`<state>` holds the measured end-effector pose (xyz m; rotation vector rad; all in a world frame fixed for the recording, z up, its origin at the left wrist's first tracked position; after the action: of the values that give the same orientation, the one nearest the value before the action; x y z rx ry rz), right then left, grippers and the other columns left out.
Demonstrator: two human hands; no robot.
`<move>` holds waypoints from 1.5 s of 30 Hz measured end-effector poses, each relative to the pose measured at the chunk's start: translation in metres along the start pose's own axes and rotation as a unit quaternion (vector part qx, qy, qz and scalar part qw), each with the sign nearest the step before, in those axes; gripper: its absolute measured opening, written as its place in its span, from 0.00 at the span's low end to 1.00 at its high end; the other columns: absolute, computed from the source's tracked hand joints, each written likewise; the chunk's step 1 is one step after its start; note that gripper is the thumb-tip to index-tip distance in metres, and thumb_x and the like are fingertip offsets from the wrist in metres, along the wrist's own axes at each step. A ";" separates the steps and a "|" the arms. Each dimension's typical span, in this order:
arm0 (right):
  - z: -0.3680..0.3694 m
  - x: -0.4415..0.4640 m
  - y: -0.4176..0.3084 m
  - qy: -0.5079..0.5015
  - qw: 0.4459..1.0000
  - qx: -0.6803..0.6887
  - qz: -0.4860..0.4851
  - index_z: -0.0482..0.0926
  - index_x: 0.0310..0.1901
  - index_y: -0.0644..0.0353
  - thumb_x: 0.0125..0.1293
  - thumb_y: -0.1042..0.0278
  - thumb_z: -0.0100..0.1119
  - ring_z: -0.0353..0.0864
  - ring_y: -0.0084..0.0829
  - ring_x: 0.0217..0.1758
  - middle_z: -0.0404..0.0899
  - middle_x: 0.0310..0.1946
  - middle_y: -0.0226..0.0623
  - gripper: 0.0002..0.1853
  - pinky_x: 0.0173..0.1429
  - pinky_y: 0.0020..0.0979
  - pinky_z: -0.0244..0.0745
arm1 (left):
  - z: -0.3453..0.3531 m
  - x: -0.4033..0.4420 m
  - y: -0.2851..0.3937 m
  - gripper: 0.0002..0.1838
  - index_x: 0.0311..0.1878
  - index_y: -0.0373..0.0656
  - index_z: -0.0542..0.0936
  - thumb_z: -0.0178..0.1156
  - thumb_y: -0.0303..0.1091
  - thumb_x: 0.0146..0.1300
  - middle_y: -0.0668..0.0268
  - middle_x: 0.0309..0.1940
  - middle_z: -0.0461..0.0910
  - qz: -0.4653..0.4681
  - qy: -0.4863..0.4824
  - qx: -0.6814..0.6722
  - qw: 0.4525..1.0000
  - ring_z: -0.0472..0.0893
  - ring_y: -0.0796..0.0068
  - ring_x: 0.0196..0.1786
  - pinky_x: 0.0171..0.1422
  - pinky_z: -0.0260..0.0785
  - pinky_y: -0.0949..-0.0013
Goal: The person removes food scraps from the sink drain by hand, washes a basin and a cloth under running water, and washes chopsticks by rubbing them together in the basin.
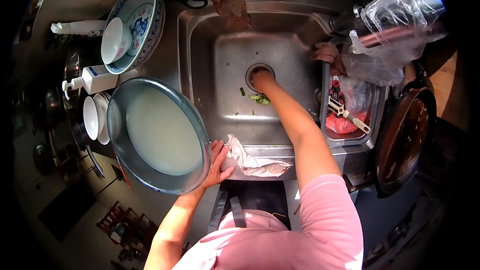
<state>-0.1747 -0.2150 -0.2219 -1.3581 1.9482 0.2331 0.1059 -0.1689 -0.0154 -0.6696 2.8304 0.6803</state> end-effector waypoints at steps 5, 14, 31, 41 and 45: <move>0.014 0.027 0.007 -0.117 0.988 -0.069 -0.075 0.71 0.52 0.54 0.50 0.77 0.45 0.79 0.40 0.35 0.78 0.33 0.44 0.24 0.37 0.37 0.75 | -0.011 0.007 0.003 0.31 0.54 0.44 0.70 0.60 0.50 0.47 0.59 0.54 0.69 0.002 0.021 -0.010 1.000 0.68 0.56 0.56 0.61 0.57 0.54; -0.016 0.001 0.034 -0.250 0.869 0.422 0.066 0.70 0.46 0.55 0.52 0.79 0.45 0.70 0.20 0.19 0.71 0.23 0.29 0.18 0.22 0.23 0.70 | -0.011 0.006 0.001 0.31 0.53 0.44 0.71 0.61 0.50 0.46 0.59 0.53 0.71 0.010 0.038 -0.008 0.999 0.69 0.58 0.55 0.60 0.58 0.55; -0.071 -0.118 0.006 -0.148 0.357 0.918 -0.091 0.70 0.44 0.53 0.62 0.66 0.48 0.73 0.26 0.31 0.73 0.34 0.32 0.09 0.35 0.30 0.72 | -0.010 0.005 0.005 0.31 0.54 0.42 0.70 0.61 0.47 0.46 0.57 0.54 0.68 0.011 0.048 -0.023 0.999 0.66 0.56 0.58 0.62 0.55 0.53; -0.077 -0.170 -0.021 -0.128 0.276 0.940 -0.155 0.67 0.52 0.56 0.54 0.78 0.45 0.76 0.32 0.38 0.73 0.45 0.40 0.21 0.45 0.38 0.72 | -0.009 0.005 0.005 0.34 0.56 0.42 0.66 0.62 0.46 0.45 0.55 0.55 0.66 0.019 0.035 -0.019 0.999 0.65 0.54 0.58 0.61 0.55 0.52; -0.081 -0.180 -0.026 -0.127 0.274 0.937 -0.178 0.67 0.52 0.55 0.53 0.79 0.45 0.76 0.33 0.41 0.73 0.46 0.40 0.22 0.46 0.39 0.72 | -0.008 0.004 0.005 0.35 0.57 0.42 0.66 0.62 0.45 0.45 0.55 0.55 0.66 0.022 0.043 -0.024 0.999 0.65 0.53 0.58 0.61 0.55 0.51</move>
<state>-0.1596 -0.1362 -0.0403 0.1703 0.3382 -1.5192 0.0992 -0.1702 -0.0069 -0.6623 2.9231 0.7462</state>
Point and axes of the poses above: each hand's wrist, its own x-axis towards the middle knuckle, its own z-axis out of the palm, y = z × x, the point moved 3 cm from there along x, towards the middle knuckle
